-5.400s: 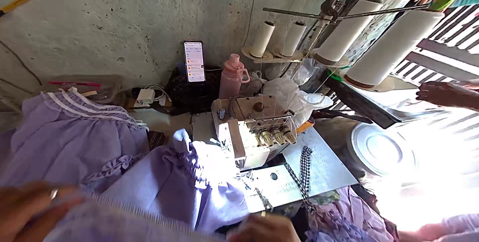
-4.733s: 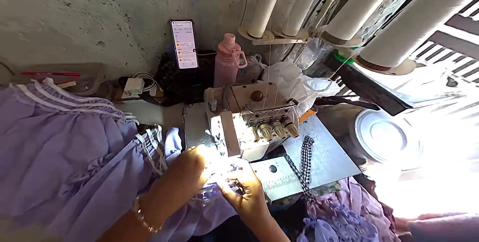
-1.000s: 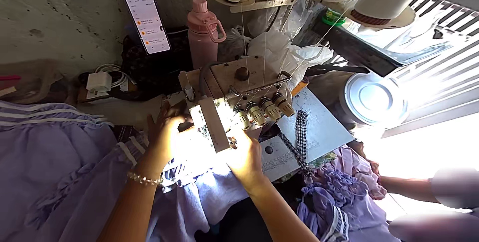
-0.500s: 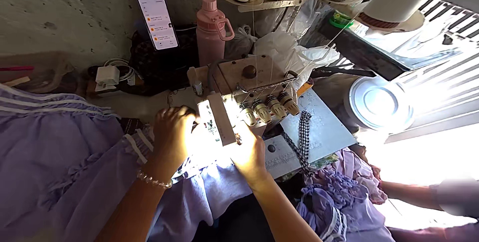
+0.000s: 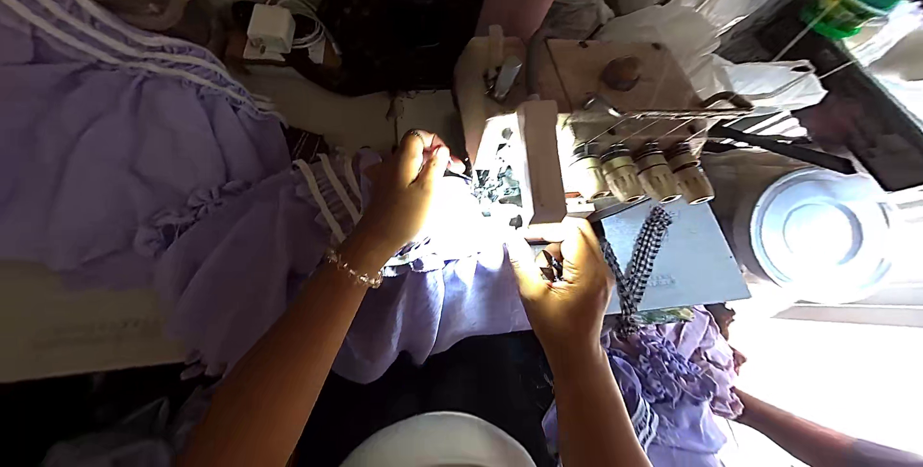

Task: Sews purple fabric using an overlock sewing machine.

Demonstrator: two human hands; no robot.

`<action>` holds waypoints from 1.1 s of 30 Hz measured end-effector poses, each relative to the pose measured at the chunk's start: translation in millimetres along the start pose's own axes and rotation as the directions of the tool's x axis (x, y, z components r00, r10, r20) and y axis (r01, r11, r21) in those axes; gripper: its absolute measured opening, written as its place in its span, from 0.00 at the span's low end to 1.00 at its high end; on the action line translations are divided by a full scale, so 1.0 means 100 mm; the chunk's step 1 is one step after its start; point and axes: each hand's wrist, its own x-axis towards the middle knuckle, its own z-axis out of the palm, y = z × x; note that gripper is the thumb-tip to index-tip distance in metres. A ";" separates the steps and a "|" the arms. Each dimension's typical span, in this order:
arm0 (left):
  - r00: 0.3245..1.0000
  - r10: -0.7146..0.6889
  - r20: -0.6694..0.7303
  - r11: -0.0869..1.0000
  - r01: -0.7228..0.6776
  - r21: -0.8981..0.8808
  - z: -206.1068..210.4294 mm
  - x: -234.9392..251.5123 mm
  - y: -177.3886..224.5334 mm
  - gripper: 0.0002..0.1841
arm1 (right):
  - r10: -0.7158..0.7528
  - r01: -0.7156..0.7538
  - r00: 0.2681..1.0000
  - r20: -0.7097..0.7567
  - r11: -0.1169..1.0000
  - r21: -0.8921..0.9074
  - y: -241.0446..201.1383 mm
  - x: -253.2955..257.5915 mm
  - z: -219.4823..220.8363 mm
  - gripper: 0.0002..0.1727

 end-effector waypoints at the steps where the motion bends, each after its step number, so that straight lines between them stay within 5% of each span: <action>1: 0.999 0.031 0.011 0.993 -0.032 0.113 0.02 0.00 0.01 0.11 | -0.003 0.003 1.000 0.007 1.000 -0.001 -0.03 -0.01 0.00 0.11; 5: 0.964 0.202 0.175 0.818 -0.264 0.511 0.03 -0.01 0.11 0.08 | -0.032 0.031 0.999 0.036 0.999 0.015 -0.09 0.00 -0.01 0.12; 10: 0.840 -0.100 0.533 0.862 -0.194 0.468 -0.23 0.31 0.30 0.12 | -0.049 0.046 0.998 0.039 0.997 0.054 -0.11 0.02 0.02 0.12; 12: 0.798 0.017 0.603 0.859 -0.320 0.399 -0.26 0.47 0.04 0.13 | -0.041 0.039 0.998 0.042 0.998 0.047 -0.12 0.04 0.05 0.12; 13: 0.802 0.265 0.536 0.812 -0.485 0.323 -0.19 0.54 -0.32 0.13 | -0.039 0.037 0.998 0.045 0.999 0.039 -0.11 0.04 0.07 0.12; 14: 0.788 0.364 0.497 0.795 -0.541 0.275 -0.15 0.60 -0.47 0.13 | -0.036 0.034 0.998 0.045 0.999 0.028 -0.11 0.05 0.09 0.13; 16: 0.799 0.078 0.596 0.799 -0.408 0.442 -0.26 0.59 0.01 0.12 | -0.026 0.026 0.999 0.047 1.000 -0.003 -0.09 0.07 0.10 0.13; 18: 0.858 -0.059 0.510 0.696 -0.331 0.637 -0.29 0.49 0.32 0.07 | -0.029 0.030 0.998 0.054 0.999 -0.017 -0.09 0.10 0.11 0.13; 21: 0.904 0.071 0.422 0.648 -0.363 0.670 -0.33 0.21 0.46 0.10 | -0.081 0.080 0.994 0.073 0.997 0.015 -0.07 0.15 0.16 0.10; 23: 0.906 0.136 0.401 0.685 -0.378 0.622 -0.28 -0.02 0.50 0.18 | -0.131 0.129 0.987 0.091 0.991 0.026 -0.05 0.18 0.21 0.10; 27: 0.924 0.134 0.358 0.790 -0.317 0.525 -0.25 -0.22 0.40 0.17 | -0.180 0.174 0.980 0.084 0.982 0.073 0.04 0.16 0.26 0.12; 33: 0.951 0.205 0.230 0.698 -0.307 0.647 -0.24 -0.18 0.31 0.21 | -0.102 0.100 0.989 0.104 0.995 0.024 0.26 0.11 0.19 0.13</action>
